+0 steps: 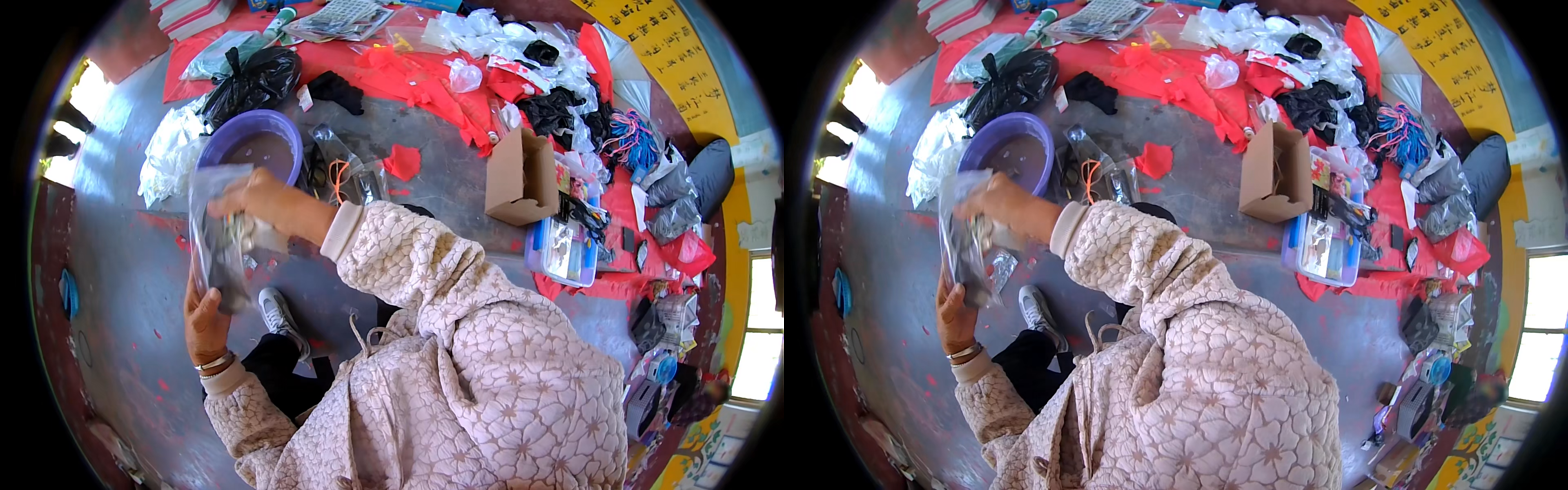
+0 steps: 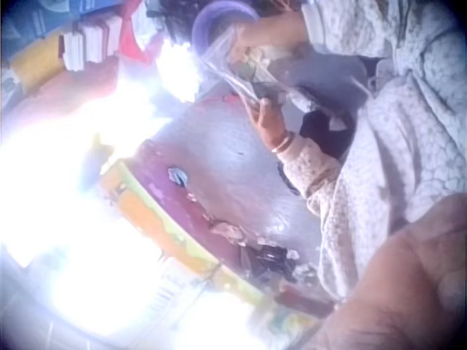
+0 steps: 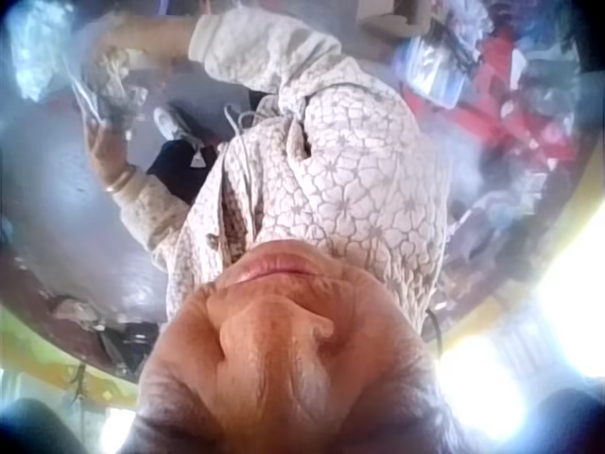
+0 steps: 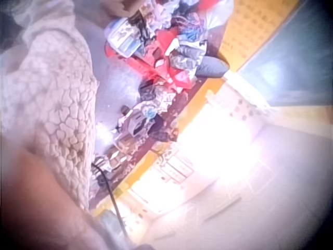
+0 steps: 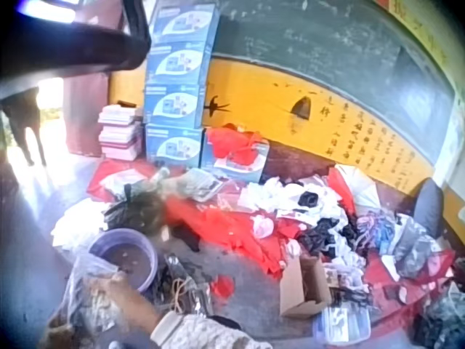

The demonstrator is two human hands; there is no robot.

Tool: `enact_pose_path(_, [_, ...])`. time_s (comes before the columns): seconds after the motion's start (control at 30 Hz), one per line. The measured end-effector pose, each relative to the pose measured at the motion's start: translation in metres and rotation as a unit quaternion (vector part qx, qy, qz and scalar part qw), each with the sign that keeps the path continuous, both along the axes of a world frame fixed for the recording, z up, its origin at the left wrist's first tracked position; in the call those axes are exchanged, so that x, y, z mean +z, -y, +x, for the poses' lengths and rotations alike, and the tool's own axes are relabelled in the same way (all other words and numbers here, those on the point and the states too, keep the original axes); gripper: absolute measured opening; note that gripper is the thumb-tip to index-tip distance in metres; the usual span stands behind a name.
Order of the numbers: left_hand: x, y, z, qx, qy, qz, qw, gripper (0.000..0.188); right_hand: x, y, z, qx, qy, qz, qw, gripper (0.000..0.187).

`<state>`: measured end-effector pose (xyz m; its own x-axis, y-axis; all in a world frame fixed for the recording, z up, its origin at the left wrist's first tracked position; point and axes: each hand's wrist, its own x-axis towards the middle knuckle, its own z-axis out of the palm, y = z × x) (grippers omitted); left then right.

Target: The person sits on the floor and wipes several pairs of sunglasses with a white cloth, dipping the cloth into a purple bowl of water between items. Sunglasses are handled one at a time, wiped on lenses and frames, then placed into a small cardboard box.

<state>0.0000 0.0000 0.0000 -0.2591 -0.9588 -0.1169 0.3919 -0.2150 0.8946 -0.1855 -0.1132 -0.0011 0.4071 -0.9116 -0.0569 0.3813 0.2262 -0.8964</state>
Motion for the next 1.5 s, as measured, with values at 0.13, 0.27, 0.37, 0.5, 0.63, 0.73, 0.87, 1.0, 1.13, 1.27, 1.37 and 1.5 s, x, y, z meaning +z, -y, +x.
enact_pose_path(0.13, [-0.005,0.012,0.015,0.041,-0.076,0.035,0.996,0.053,0.009,0.029,-0.018,-0.142,0.158,0.110,0.971,0.011])
enact_pose_path(0.27, [-0.013,0.021,0.001,0.098,-0.191,0.028,0.976,0.054,0.014,0.025,-0.013,-0.234,0.248,0.078,0.937,0.013])
enact_pose_path(0.37, [-0.019,0.023,-0.034,0.012,-0.251,0.026,0.968,0.064,0.009,0.003,0.022,-0.212,0.276,0.111,0.931,0.013])
enact_pose_path(0.5, [-0.029,0.034,-0.030,0.139,-0.303,0.040,0.942,0.055,0.010,-0.033,0.046,-0.141,0.240,0.051,0.959,0.020])
enact_pose_path(0.63, [-0.027,0.034,-0.023,0.211,-0.325,0.001,0.922,0.047,0.000,-0.030,0.050,-0.128,0.171,0.042,0.976,0.013])
enact_pose_path(0.73, [-0.024,0.038,-0.006,0.262,-0.334,-0.064,0.903,0.048,-0.006,-0.015,0.038,-0.124,0.228,0.068,0.963,0.012])
enact_pose_path(0.87, [-0.011,0.033,0.029,0.279,-0.308,-0.035,0.909,0.037,0.012,0.001,0.006,-0.175,0.256,0.115,0.944,0.016])
enact_pose_path(1.0, [-0.038,0.030,0.040,0.137,-0.149,0.016,0.979,0.029,0.000,0.021,-0.002,-0.222,0.136,-0.144,0.955,0.015])
enact_pose_path(1.13, [0.007,0.007,-0.037,0.181,0.013,0.077,0.980,0.028,0.026,-0.026,0.013,-0.210,-0.165,-0.410,0.872,0.017])
enact_pose_path(1.27, [0.001,-0.003,-0.008,0.056,0.038,0.043,0.997,0.036,0.013,-0.001,0.014,-0.236,-0.180,-0.424,0.855,0.010])
enact_pose_path(1.37, [-0.005,-0.020,-0.006,0.087,-0.016,0.070,0.994,0.039,-0.014,0.038,0.008,-0.295,-0.242,-0.303,0.873,0.009])
enact_pose_path(1.5, [0.004,-0.003,-0.022,0.026,-0.009,-0.038,0.999,0.038,0.025,0.037,-0.030,-0.358,-0.087,-0.138,0.919,0.013])
